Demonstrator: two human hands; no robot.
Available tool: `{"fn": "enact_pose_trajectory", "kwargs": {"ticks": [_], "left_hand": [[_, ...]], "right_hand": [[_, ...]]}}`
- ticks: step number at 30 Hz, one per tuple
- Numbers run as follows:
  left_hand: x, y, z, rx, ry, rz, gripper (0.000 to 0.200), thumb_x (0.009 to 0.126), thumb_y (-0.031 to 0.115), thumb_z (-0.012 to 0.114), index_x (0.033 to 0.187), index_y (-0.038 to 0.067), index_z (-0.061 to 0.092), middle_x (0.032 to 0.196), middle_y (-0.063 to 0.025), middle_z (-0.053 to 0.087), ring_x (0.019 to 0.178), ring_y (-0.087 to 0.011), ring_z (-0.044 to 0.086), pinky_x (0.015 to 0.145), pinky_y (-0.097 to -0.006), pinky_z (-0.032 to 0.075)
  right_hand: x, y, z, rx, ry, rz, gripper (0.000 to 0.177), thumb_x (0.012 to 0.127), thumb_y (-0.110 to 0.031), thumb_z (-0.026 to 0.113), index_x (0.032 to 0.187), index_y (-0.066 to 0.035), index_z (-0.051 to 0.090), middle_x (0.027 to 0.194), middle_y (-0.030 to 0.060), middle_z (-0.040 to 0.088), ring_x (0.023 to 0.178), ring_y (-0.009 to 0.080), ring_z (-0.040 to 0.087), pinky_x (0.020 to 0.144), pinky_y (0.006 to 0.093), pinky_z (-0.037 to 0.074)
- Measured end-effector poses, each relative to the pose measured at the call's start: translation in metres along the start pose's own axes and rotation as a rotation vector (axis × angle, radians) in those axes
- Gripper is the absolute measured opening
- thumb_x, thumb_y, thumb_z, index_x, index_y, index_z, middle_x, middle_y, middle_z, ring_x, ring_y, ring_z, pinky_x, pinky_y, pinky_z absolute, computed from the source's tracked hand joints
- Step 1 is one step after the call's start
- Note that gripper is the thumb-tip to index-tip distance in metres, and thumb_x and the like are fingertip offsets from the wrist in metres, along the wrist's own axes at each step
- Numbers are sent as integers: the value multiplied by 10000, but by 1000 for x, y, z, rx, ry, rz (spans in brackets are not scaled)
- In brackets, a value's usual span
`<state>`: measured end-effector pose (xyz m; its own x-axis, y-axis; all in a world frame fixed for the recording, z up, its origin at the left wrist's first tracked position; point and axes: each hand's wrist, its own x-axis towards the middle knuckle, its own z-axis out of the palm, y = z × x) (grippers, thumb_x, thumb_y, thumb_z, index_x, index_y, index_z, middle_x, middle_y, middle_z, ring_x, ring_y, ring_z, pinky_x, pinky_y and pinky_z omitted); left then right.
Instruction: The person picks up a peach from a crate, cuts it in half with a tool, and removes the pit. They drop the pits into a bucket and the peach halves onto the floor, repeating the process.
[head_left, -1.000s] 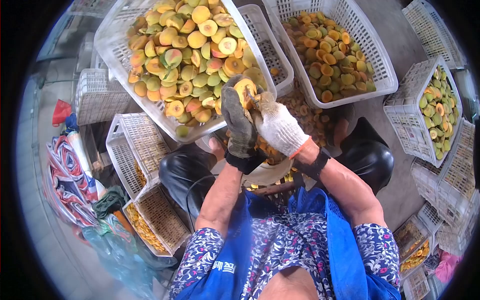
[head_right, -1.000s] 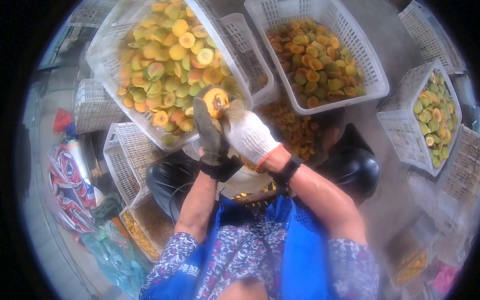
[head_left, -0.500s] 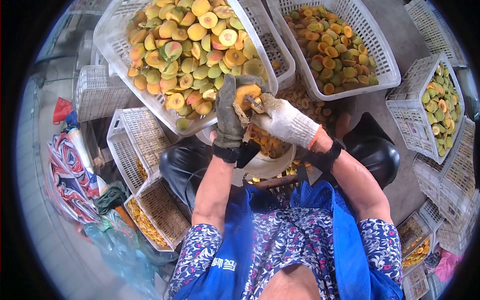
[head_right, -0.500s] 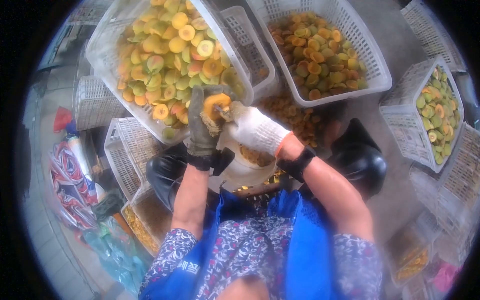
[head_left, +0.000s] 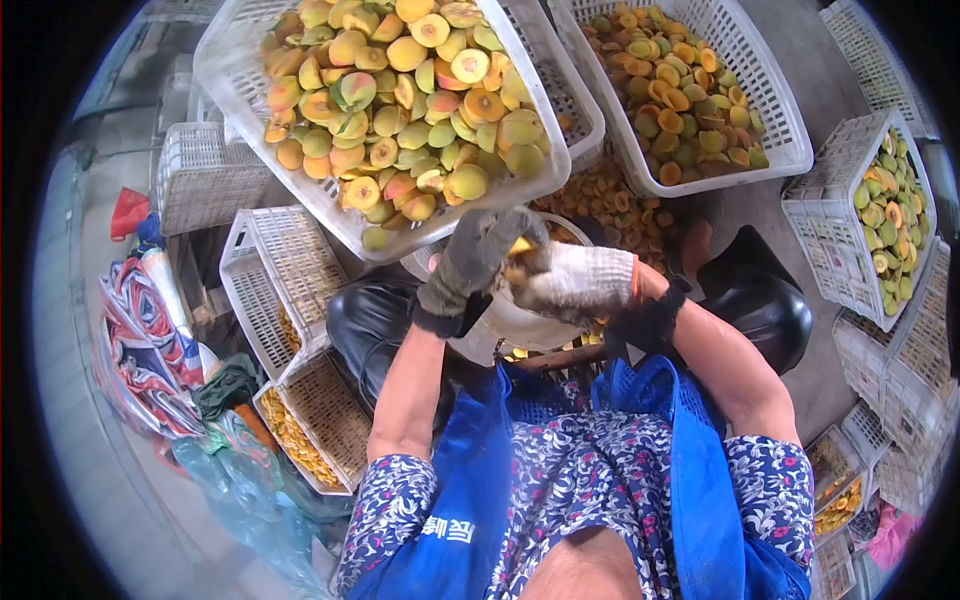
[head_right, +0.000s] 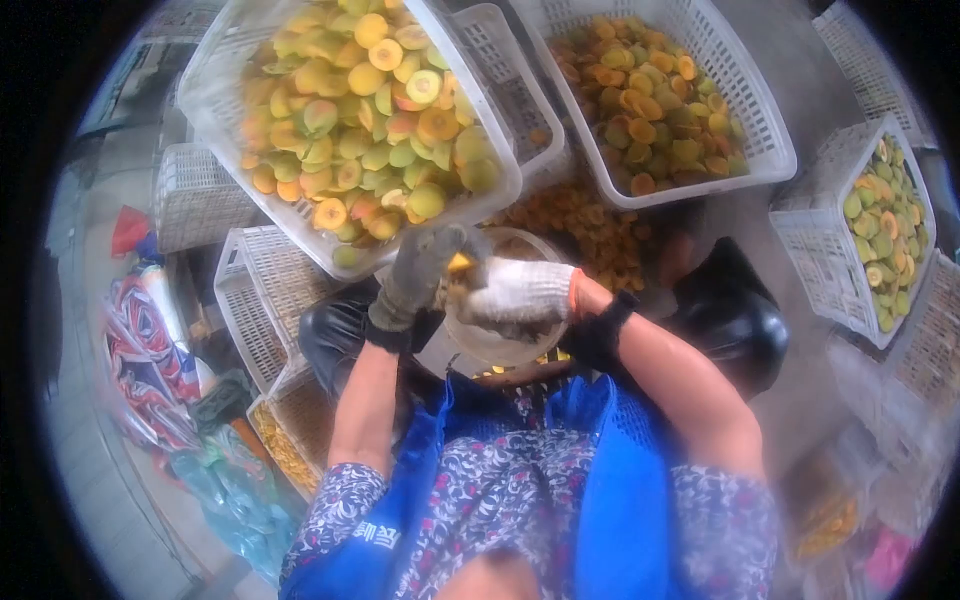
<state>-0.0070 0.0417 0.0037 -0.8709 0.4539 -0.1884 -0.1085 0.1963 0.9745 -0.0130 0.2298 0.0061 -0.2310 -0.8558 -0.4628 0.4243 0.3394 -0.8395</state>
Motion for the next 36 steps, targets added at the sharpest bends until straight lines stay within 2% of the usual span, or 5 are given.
{"fn": "enact_pose_trajectory", "kwargs": {"ticks": [5,9,17,26,36], "left_hand": [[-27,-17,-20,341,301,47,453,985,415,429,1016,8,623,960,-72,667,881,-186,634,808,-349,503],[2,60,-15,-854,497,123,561,963,460,475,1341,49,435,1289,-92,516,1148,-208,533,899,-390,490],[17,-35,-52,1391,346,-221,564,850,363,651,1283,37,496,1195,-176,585,1057,-280,589,883,-353,474],[-15,-4,-64,-200,493,-94,481,842,80,653,1279,-31,487,1190,-84,568,1063,-157,561,908,-264,460],[-25,25,-20,-318,493,-79,467,857,123,649,1271,-17,484,1182,-79,561,1057,-145,542,922,-265,448]], "right_hand": [[1,49,14,-913,304,81,245,812,-183,539,967,-38,661,859,202,679,777,360,670,682,445,535],[6,42,7,-891,341,-56,227,799,-136,521,930,-6,654,822,199,674,756,349,672,659,446,534],[19,42,0,-824,453,-96,207,767,-182,549,780,-10,663,743,199,655,695,351,655,633,442,529],[32,54,-6,-844,456,-252,245,813,-186,546,994,-39,619,834,202,656,789,334,657,685,424,522],[27,-33,-13,-237,809,-547,554,727,-304,715,1183,-37,547,1053,203,620,989,343,599,858,378,476]]}}
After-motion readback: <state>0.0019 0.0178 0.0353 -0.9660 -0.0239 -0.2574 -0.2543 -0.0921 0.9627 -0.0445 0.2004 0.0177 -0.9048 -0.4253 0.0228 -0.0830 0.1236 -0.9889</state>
